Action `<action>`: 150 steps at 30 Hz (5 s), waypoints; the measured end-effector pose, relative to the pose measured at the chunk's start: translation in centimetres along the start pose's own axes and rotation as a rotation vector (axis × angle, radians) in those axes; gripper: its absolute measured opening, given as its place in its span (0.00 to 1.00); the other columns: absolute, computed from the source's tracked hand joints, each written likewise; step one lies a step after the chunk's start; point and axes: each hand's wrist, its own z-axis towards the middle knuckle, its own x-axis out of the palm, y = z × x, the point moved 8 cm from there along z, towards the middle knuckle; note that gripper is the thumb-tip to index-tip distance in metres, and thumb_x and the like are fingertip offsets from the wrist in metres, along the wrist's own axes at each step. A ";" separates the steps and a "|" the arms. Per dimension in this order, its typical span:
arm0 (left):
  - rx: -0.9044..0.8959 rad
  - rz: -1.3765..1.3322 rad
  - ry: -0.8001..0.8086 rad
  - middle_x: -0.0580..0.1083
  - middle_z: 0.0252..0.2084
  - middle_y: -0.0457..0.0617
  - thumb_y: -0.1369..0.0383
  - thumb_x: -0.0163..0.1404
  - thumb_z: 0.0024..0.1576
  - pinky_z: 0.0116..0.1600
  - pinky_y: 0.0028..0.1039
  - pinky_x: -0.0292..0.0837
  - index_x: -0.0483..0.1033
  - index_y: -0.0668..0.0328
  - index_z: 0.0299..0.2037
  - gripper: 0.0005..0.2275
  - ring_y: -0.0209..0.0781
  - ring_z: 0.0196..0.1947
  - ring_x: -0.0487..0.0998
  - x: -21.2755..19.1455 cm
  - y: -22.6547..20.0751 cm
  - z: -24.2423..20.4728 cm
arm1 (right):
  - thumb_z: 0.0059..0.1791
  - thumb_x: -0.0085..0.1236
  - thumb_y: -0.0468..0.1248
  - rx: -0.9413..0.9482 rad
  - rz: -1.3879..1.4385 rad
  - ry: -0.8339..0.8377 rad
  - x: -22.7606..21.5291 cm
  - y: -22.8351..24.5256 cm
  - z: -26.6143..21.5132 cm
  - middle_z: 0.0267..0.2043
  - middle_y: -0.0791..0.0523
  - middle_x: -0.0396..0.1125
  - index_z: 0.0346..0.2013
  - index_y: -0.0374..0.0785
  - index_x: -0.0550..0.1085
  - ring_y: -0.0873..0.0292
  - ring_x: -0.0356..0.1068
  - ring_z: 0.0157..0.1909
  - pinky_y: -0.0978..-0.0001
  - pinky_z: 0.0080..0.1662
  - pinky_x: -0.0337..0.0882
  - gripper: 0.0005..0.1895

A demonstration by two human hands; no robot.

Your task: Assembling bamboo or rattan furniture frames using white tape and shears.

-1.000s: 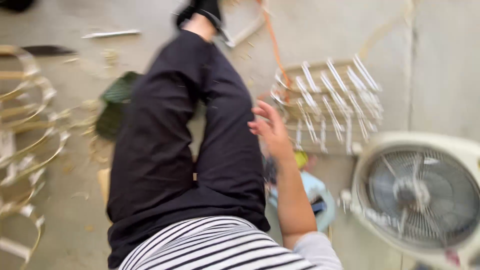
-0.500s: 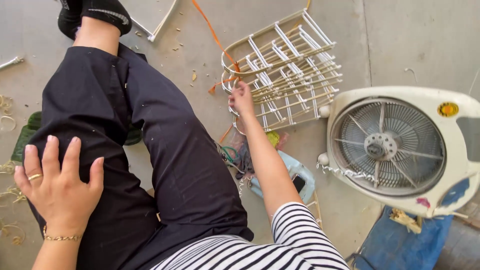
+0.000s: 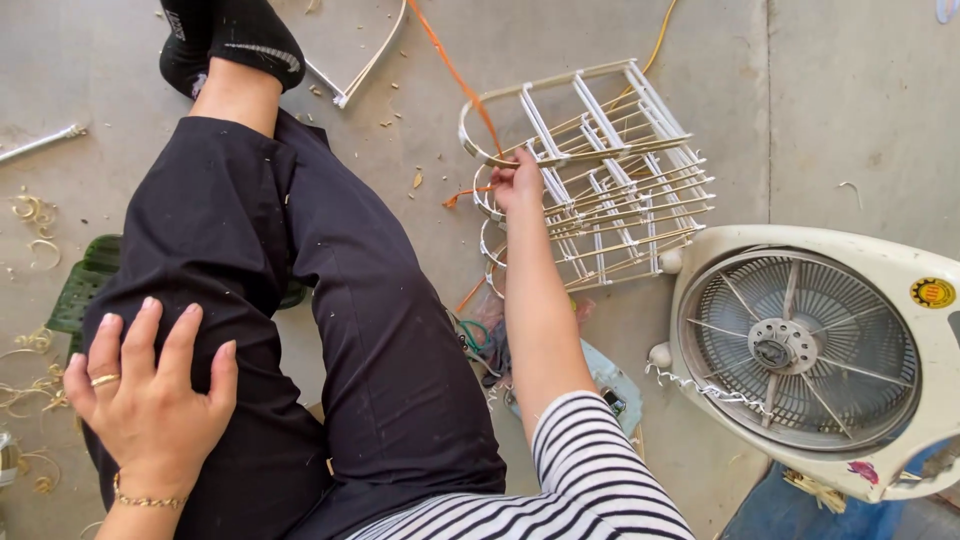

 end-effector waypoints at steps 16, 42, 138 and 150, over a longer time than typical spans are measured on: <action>-0.047 -1.132 -0.065 0.75 0.58 0.42 0.50 0.49 0.64 0.60 0.39 0.64 0.72 0.53 0.64 0.23 0.40 0.53 0.76 -8.4 -1.7 -1.6 | 0.54 0.52 0.31 -0.028 -0.203 1.167 12.3 -3.2 -51.3 0.34 0.57 0.61 0.51 0.39 0.66 0.65 0.59 0.33 0.75 0.36 0.62 0.11; -0.452 -2.444 0.650 0.77 0.36 0.49 0.73 0.42 0.63 0.22 0.17 0.65 0.55 0.66 0.73 0.26 0.27 0.18 0.70 -7.1 -6.9 -7.3 | 0.58 0.54 0.24 -0.407 -0.753 1.532 10.1 -5.0 -70.9 0.53 0.55 0.69 0.66 0.35 0.64 0.64 0.73 0.50 0.76 0.43 0.77 0.22; -0.760 -2.523 0.709 0.69 0.21 0.44 0.73 0.45 0.63 0.18 0.20 0.62 0.66 0.57 0.48 0.06 0.27 0.12 0.61 2.4 -3.8 -11.5 | 0.55 0.62 0.28 -0.033 -0.847 1.122 10.3 -20.3 -51.9 0.56 0.50 0.67 0.57 0.32 0.68 0.62 0.72 0.52 0.68 0.56 0.74 0.17; -0.758 -2.370 0.703 0.69 0.26 0.40 0.69 0.43 0.62 0.16 0.18 0.63 0.62 0.54 0.71 0.24 0.24 0.13 0.63 1.0 -3.6 -10.6 | 0.52 0.63 0.34 -0.299 -1.143 1.007 11.5 -18.3 -55.9 0.46 0.55 0.73 0.55 0.34 0.69 0.65 0.72 0.45 0.71 0.49 0.73 0.19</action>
